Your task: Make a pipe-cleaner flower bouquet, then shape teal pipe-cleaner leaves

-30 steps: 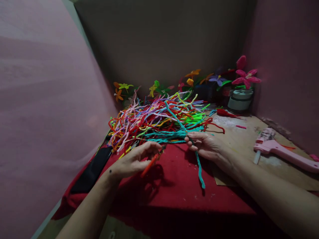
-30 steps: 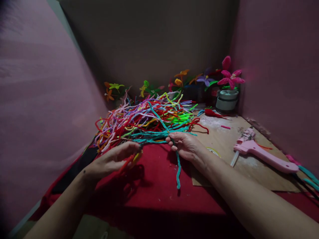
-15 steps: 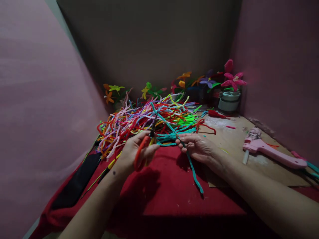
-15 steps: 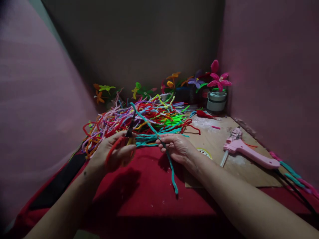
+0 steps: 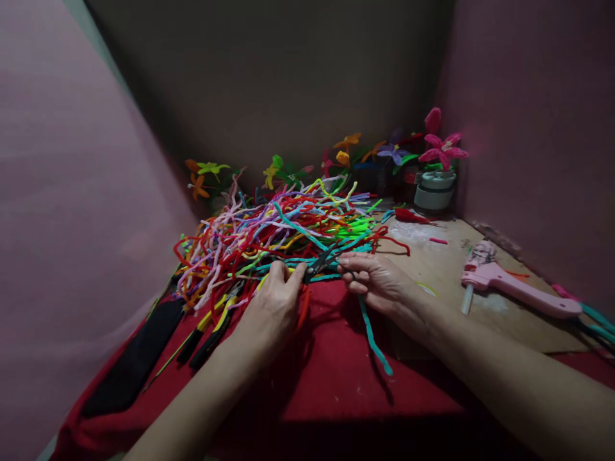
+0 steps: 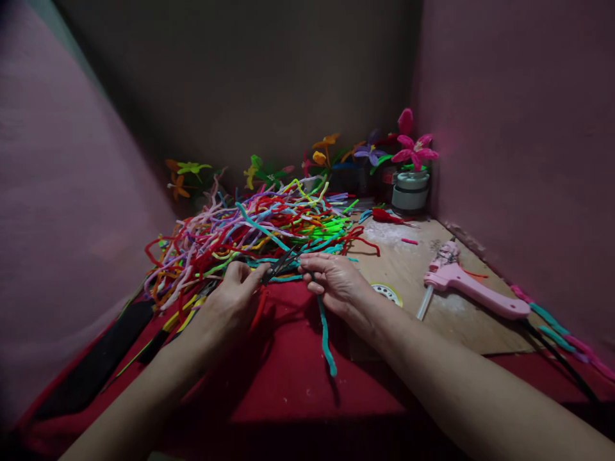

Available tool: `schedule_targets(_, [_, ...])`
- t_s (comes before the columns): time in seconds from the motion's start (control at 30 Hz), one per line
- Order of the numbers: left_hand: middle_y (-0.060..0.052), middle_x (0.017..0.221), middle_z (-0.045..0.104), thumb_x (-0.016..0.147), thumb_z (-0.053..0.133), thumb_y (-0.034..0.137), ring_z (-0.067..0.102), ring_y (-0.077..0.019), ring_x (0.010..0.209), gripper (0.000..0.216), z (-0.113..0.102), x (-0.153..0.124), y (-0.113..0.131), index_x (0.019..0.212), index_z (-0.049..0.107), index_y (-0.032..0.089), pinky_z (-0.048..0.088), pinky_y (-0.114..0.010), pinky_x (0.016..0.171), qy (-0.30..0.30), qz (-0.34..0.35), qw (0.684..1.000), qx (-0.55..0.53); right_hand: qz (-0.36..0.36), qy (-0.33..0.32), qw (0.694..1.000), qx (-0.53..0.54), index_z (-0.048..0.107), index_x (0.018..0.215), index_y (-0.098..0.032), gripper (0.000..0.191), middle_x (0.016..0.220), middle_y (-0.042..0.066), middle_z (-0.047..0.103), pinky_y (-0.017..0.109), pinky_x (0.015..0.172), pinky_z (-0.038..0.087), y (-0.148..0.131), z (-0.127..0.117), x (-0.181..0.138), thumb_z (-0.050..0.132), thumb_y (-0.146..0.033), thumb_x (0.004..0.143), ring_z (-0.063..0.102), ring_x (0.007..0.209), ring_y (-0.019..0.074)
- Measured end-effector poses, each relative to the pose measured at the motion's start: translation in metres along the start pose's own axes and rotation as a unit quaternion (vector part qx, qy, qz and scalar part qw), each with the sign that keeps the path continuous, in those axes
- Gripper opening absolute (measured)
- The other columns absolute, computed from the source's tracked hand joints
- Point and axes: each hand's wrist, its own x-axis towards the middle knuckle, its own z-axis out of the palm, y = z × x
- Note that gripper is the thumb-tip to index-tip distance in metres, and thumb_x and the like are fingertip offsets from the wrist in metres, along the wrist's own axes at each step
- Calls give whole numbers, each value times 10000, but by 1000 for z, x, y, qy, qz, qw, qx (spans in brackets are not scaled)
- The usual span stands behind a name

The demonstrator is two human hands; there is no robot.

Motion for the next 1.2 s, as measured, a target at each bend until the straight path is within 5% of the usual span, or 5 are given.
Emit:
schedule_targets(0.47, [-84, 884, 405, 820, 297, 57, 462, -187, 777, 437, -7, 0, 9, 1237, 414, 120, 468, -310, 657, -45, -4, 996, 71, -14, 13, 1000, -10, 579, 605, -94, 83, 536, 2, 557, 121, 308, 208, 0, 3, -2, 629, -41, 567, 421, 412, 23])
schedule_targets(1.2, [-95, 886, 450, 815, 307, 31, 512, -188, 792, 447, -1, -1, 16, 1253, 383, 75, 480, -293, 664, -28, -3, 995, 99, 13, 18, 1000, -4, 597, 692, -98, 104, 590, 24, 595, 132, 331, 244, 2, 0, 0, 611, -50, 601, 476, 457, 44])
